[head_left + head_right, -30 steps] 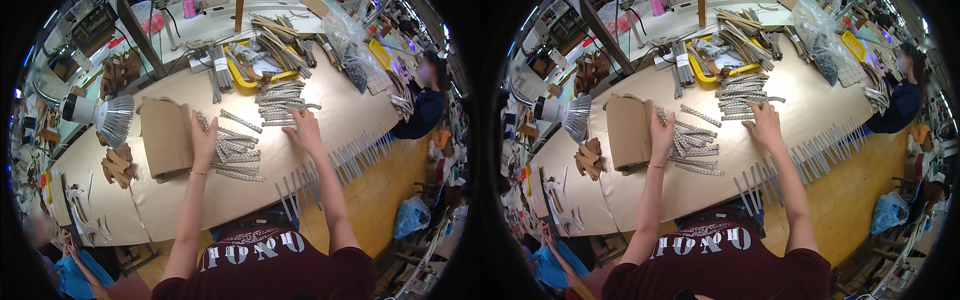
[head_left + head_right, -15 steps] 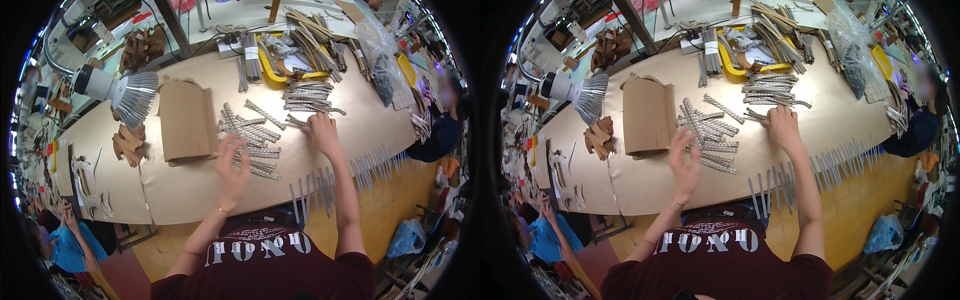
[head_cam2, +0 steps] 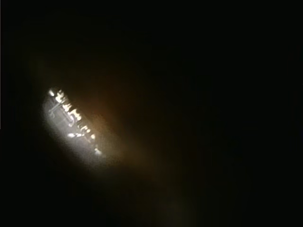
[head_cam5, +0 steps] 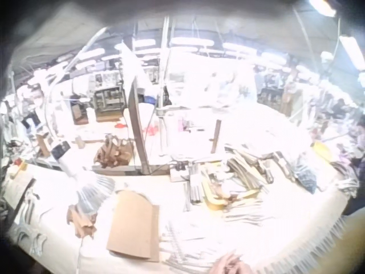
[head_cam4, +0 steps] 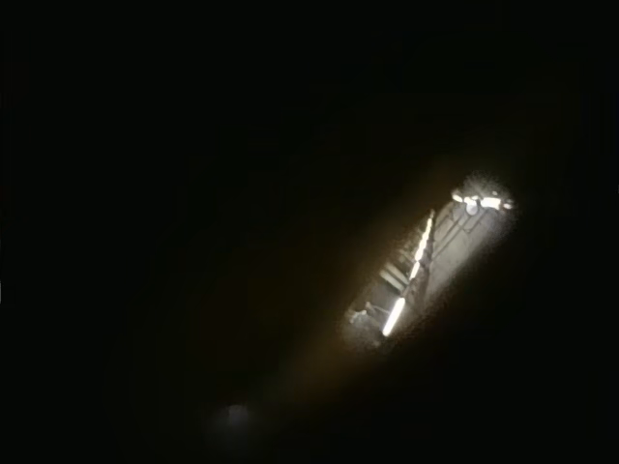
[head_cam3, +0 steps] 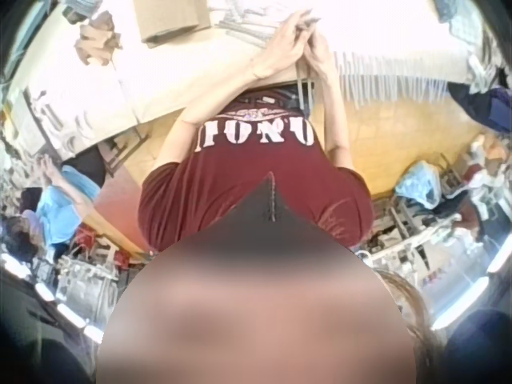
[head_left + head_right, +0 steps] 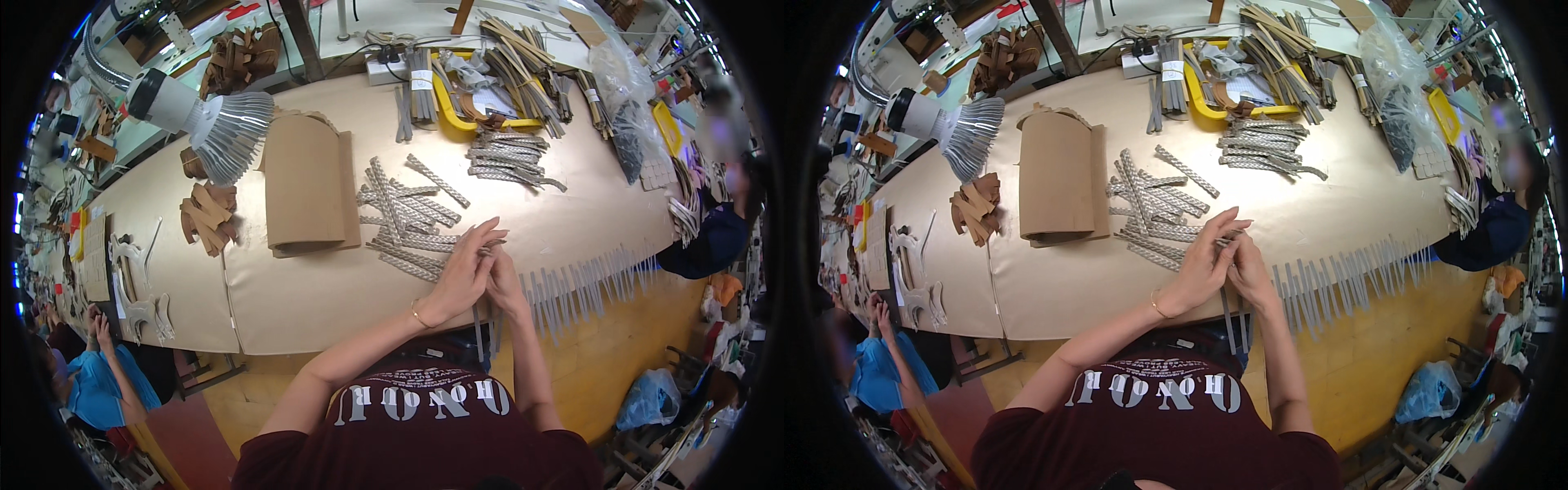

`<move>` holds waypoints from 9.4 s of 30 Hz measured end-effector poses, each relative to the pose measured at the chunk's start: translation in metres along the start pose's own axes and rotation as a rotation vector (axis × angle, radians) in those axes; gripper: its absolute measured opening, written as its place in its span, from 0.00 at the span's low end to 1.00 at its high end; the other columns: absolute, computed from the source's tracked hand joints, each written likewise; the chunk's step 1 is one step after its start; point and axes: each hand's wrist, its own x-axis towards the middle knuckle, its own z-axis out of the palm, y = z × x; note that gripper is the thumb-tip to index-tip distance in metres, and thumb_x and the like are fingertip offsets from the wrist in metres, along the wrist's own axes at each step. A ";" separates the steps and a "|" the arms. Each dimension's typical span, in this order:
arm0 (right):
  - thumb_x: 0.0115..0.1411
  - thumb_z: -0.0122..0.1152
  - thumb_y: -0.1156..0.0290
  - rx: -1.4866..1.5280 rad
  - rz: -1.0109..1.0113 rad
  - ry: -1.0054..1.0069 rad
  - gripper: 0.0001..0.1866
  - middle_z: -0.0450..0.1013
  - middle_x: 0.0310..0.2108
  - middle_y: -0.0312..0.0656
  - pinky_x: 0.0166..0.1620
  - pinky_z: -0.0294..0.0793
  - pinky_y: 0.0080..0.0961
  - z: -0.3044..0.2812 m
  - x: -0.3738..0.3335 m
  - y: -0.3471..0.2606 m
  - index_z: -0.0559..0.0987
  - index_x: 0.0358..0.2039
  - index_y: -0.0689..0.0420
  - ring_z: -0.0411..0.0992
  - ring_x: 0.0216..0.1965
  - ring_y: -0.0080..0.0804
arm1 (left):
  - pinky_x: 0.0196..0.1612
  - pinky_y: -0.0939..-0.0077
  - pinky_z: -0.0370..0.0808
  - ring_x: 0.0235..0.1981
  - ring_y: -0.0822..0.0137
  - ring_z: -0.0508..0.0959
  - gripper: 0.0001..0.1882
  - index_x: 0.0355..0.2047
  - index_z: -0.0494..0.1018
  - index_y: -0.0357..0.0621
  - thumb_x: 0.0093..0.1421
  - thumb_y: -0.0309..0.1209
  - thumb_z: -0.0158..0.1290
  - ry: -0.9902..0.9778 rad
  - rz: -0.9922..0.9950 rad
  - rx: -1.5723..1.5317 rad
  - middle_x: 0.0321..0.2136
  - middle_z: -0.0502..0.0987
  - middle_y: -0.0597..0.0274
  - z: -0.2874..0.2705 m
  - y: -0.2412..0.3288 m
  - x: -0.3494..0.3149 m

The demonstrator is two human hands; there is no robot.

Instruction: The person repeatedly picks up short braided cords from a pile on the table, separates them, and places them into a growing stack. The person handles the cords by hand without visible tools, working at a cluttered workbench in a workshop.

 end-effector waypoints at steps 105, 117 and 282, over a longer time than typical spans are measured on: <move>0.69 0.47 0.68 -0.018 0.142 0.389 0.11 0.72 0.35 0.38 0.46 0.68 0.22 -0.015 0.053 0.002 0.68 0.45 0.62 0.68 0.39 0.23 | 0.59 0.63 0.63 0.58 0.54 0.68 0.11 0.43 0.76 0.41 0.60 0.25 0.53 0.278 -0.081 0.357 0.56 0.69 0.50 -0.082 0.034 -0.049; 0.67 0.50 0.67 0.419 0.407 -0.574 0.16 0.69 0.36 0.37 0.43 0.68 0.23 0.023 0.002 -0.099 0.68 0.49 0.64 0.66 0.38 0.22 | 0.56 0.73 0.68 0.55 0.69 0.70 0.26 0.65 0.53 0.41 0.70 0.37 0.42 -0.030 -0.364 -0.618 0.53 0.71 0.56 -0.088 0.054 -0.028; 0.62 0.57 0.75 -0.191 -0.036 0.327 0.06 0.75 0.28 0.39 0.34 0.72 0.23 -0.080 0.087 -0.066 0.75 0.38 0.62 0.72 0.29 0.23 | 0.51 0.70 0.70 0.48 0.58 0.76 0.13 0.47 0.72 0.38 0.62 0.27 0.51 0.275 -0.126 0.190 0.45 0.76 0.53 -0.070 0.050 -0.059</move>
